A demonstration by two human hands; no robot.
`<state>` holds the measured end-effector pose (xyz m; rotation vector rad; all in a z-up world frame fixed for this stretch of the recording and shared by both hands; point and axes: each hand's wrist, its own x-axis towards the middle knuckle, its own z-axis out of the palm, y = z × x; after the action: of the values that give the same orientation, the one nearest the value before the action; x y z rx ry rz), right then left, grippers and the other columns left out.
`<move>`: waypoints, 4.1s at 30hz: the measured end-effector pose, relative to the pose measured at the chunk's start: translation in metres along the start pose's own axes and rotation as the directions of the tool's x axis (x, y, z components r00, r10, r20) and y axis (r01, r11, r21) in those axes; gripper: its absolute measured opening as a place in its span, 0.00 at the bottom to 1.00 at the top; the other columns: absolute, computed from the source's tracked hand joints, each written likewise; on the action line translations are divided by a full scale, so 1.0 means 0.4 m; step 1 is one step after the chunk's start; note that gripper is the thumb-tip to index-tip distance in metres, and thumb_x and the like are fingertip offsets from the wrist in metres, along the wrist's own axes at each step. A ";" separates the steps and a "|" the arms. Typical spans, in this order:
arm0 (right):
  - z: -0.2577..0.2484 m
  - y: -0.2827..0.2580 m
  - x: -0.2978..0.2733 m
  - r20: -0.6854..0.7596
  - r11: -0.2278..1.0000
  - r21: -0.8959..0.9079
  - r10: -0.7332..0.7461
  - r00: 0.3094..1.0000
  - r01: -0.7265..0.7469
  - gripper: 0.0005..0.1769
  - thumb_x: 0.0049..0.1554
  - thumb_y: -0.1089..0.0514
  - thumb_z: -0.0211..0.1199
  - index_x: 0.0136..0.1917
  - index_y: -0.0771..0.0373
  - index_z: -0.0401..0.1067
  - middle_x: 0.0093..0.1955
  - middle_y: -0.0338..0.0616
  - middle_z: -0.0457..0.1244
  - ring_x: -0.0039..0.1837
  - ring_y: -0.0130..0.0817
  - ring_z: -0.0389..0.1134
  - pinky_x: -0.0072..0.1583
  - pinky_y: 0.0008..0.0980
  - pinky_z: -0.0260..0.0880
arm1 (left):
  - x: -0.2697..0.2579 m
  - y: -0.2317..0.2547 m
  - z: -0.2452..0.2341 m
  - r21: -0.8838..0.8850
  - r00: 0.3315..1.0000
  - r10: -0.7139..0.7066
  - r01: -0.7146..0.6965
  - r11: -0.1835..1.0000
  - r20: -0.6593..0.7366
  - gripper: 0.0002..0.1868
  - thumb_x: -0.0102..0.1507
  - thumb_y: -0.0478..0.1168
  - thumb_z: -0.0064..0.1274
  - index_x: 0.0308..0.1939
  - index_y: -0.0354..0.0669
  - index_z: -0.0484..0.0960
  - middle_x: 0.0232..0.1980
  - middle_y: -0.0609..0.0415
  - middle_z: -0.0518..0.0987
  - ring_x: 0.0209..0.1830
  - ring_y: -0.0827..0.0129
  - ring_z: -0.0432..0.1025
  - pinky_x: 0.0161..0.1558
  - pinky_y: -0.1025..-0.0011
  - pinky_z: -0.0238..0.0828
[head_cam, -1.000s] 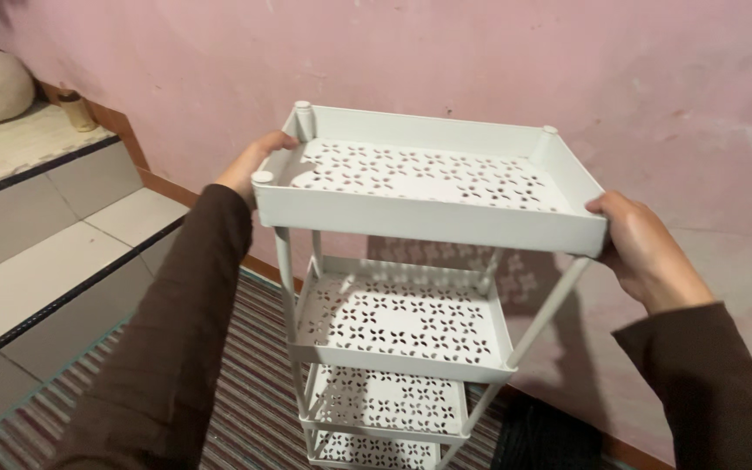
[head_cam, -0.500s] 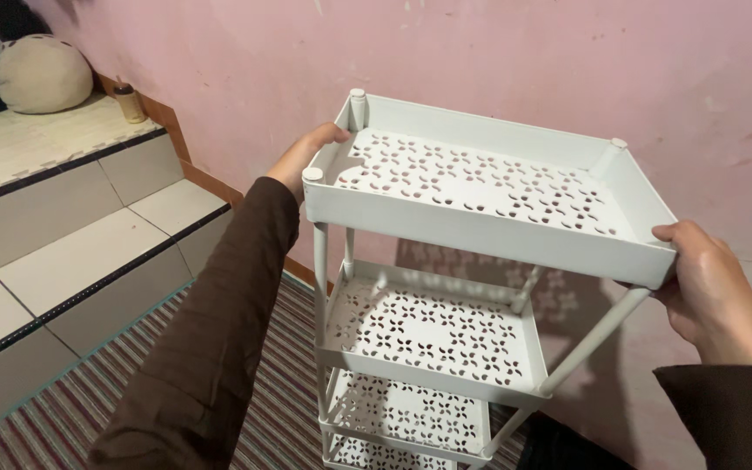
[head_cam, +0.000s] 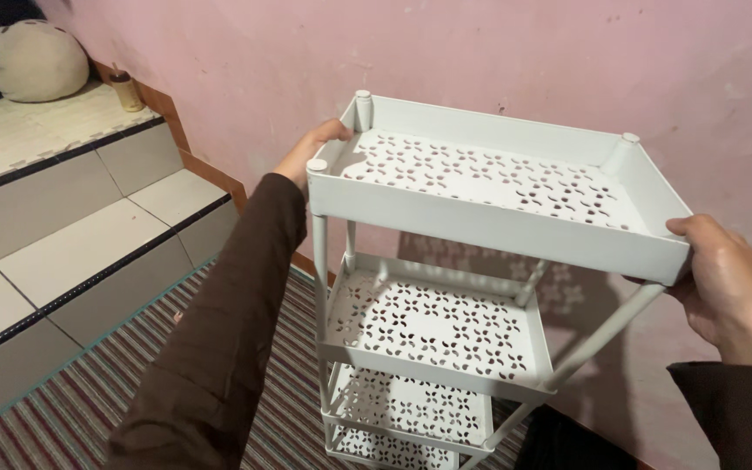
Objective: The person assembles a white plastic shelving unit by inserting vertical poles into the corners of perforated trays and stacking them. The person then lays out black perforated trays and poles on the floor.
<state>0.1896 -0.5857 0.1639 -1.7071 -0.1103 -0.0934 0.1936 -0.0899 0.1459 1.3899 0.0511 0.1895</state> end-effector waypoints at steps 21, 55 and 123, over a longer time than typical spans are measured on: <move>0.043 0.017 -0.017 -0.033 0.995 0.022 -0.094 0.995 0.095 0.34 0.67 0.42 0.41 0.68 0.76 0.63 0.54 0.58 0.64 0.53 0.43 0.69 0.52 0.45 0.71 | -0.258 -0.050 0.038 -0.167 0.998 -0.056 0.059 0.984 0.022 0.43 0.58 0.82 0.40 0.35 0.43 0.71 0.23 0.61 0.62 0.18 0.74 0.58 0.26 0.72 0.63; 0.115 -0.103 0.208 0.135 0.971 0.145 0.172 0.976 -0.192 0.41 0.65 0.31 0.42 0.71 0.68 0.64 0.64 0.55 0.65 0.61 0.35 0.68 0.64 0.33 0.67 | 0.126 0.031 0.003 -0.087 0.983 0.111 -0.099 0.991 0.144 0.26 0.66 0.58 0.48 0.57 0.43 0.77 0.55 0.45 0.79 0.52 0.60 0.74 0.53 0.63 0.73; 0.106 -0.012 0.341 0.138 0.947 -0.303 0.159 0.978 -0.112 0.23 0.71 0.42 0.45 0.59 0.63 0.69 0.53 0.52 0.65 0.52 0.39 0.65 0.56 0.43 0.65 | 0.209 -0.132 -0.090 0.038 0.996 -0.059 0.056 0.998 0.068 0.36 0.63 0.61 0.46 0.61 0.33 0.76 0.59 0.36 0.80 0.54 0.55 0.77 0.55 0.64 0.74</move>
<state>0.3243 -0.5405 0.1801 -2.0138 -0.1014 0.1381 0.2761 -0.0499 0.0940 1.4281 0.0377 0.0930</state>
